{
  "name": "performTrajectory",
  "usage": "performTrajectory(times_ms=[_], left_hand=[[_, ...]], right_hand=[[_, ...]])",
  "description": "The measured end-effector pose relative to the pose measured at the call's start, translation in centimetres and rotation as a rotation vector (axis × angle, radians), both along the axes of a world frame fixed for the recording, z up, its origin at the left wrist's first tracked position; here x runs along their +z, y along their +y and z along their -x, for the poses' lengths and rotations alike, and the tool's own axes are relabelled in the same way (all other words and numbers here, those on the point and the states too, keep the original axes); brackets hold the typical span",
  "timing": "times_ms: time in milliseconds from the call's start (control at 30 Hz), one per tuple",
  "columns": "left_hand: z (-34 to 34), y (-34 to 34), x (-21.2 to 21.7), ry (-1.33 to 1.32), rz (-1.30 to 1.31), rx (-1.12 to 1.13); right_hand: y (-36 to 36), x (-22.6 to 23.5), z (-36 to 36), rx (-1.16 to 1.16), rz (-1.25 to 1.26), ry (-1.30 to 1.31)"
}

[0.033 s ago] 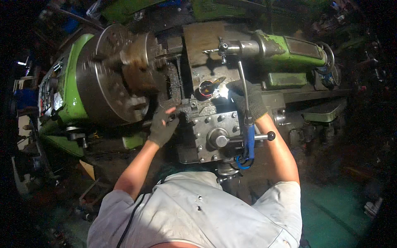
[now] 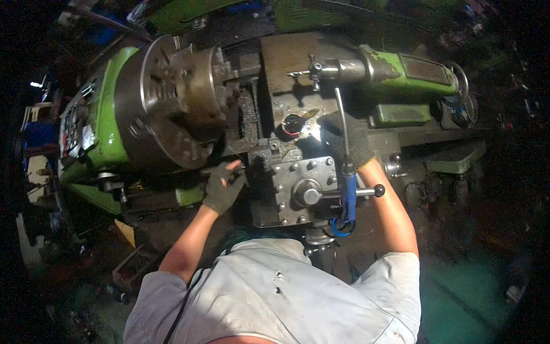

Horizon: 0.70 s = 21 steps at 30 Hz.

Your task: The person operates a green metal lathe, using a wrench to tighten the chuck and adjusting the tool post. They then use a caliper to measure the rotating workpiece and make further adjustments to the machine controls.

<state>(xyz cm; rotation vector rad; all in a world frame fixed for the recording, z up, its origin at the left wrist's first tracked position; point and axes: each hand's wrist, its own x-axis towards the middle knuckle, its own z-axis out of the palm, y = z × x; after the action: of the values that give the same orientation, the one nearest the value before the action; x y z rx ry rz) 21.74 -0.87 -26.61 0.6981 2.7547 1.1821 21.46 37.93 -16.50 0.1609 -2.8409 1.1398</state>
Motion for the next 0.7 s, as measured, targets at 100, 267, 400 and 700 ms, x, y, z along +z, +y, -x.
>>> performTrajectory(times_ms=[100,267,400,700], left_hand=[[-2.5,-4.1,3.5,0.04,-0.085,-0.007],[-2.6,-10.7,10.6,0.475,-0.003,0.035],[1.6,-13.0,16.2,0.83,0.022,0.25],[15.6,-17.6,21.4,0.777,0.517,0.374]], right_hand=[[-0.7,1.0,0.2,0.008,0.036,0.048],[-0.4,1.3,1.3,0.05,0.112,0.013],[0.0,0.9,1.2,0.055,0.055,0.066],[0.1,2.6,2.5,0.012,-0.11,0.264]])
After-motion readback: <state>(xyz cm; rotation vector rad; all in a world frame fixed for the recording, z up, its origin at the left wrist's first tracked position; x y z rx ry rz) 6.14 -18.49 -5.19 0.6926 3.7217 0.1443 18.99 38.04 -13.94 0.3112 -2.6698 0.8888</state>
